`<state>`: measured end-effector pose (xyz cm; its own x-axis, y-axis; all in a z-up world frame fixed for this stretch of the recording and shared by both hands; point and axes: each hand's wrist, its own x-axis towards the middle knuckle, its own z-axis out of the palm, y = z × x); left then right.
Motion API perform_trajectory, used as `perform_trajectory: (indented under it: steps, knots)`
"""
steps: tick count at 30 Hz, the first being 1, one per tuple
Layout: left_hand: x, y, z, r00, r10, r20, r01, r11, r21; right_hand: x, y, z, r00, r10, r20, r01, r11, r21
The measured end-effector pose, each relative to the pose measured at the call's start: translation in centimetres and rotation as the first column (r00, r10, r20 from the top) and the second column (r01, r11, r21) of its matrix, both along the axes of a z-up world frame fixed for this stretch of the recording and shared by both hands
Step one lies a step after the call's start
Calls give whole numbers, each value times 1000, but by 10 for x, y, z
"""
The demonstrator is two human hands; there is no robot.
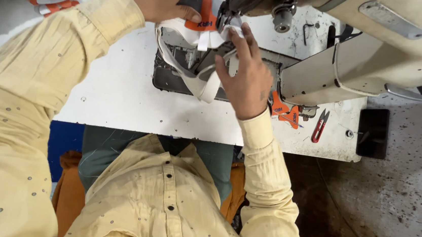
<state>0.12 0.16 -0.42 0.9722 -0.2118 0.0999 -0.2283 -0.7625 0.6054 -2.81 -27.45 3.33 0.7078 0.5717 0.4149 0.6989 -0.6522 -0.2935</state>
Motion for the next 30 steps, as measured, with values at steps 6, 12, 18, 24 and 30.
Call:
perform_trajectory:
  steps: [6, 12, 18, 24, 30]
  knots:
    - [-41, -19, -20, 952, 79, -295, -226, 834, -504, 44, -13, -39, 995, 66, -71, -47, 969, 241]
    - [-84, -106, -78, 902, 411, 131, -86, 469, -879, 102, -12, -70, 995, -39, -91, 58, 974, 221]
    - [-83, -136, -66, 870, 491, -39, -164, 213, -963, 166, -10, -145, 992, 118, -48, -87, 905, 417]
    - [-69, -139, -71, 859, 510, -37, -123, 135, -983, 144, -18, -137, 982, 147, -118, -49, 803, 594]
    - [-63, -137, -71, 866, 496, -66, -113, 65, -991, 31, -96, -161, 935, -312, -166, 350, 883, 312]
